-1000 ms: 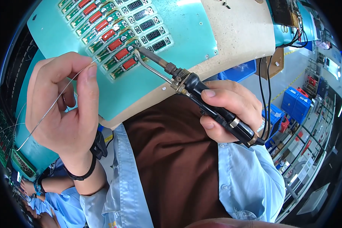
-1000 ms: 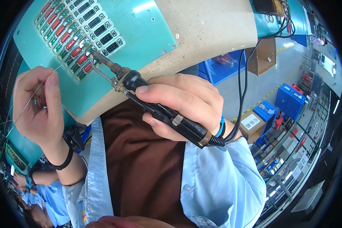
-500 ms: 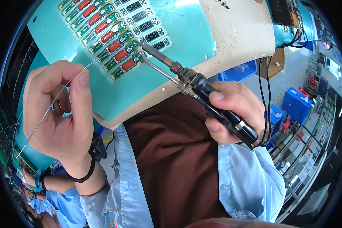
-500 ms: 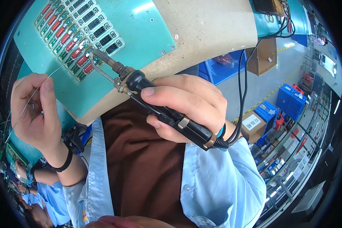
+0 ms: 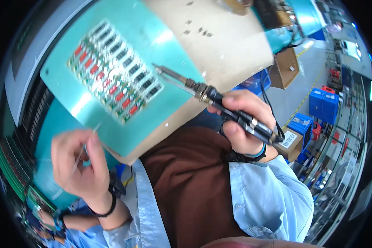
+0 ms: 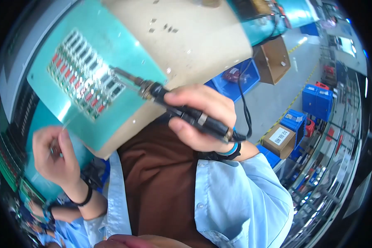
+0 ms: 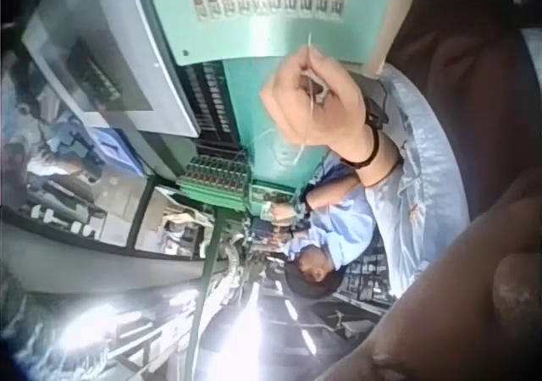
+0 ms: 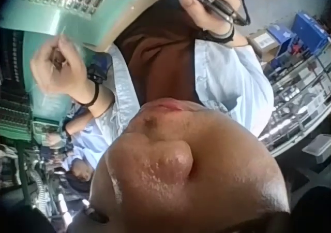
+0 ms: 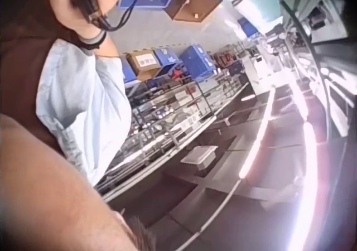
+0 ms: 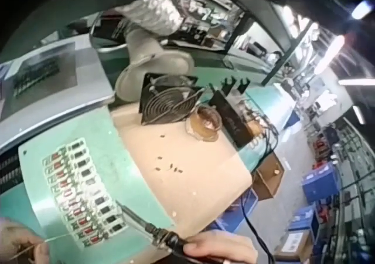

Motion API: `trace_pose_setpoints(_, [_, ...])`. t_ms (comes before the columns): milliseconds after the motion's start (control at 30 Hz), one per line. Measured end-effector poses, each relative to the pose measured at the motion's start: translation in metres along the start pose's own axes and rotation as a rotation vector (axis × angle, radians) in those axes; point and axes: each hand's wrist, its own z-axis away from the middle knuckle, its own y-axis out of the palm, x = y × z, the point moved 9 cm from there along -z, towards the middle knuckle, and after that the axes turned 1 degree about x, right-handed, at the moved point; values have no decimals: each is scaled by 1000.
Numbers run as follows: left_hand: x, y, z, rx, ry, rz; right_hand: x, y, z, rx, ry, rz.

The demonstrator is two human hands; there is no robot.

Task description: The person opens a fixture, places a circuit board inside, and closes the lid before opening it again to remove the board. They then use a soldering iron and solder wire to solder components onto the board.

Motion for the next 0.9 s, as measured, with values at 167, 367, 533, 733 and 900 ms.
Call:
trace_pose_setpoints(167, [5, -24, 11, -56, -61, -49, -64, -62, -3, -519, 142, -131])
trace_pose_setpoints(367, [9, -39, 23, -102, -46, -38, -121, -89, -8, -792, 165, -87])
trace_pose_setpoints(533, [19, -62, 31, -164, -58, -63, -143, -85, -14, -698, 181, -46])
trace_pose_setpoints(733, [18, -92, 32, -277, -4, -60, -119, -102, -12, -806, 175, -122])
trace_pose_setpoints(900, [39, -120, 58, -381, -102, -55, -166, -94, -25, -932, 306, -521])
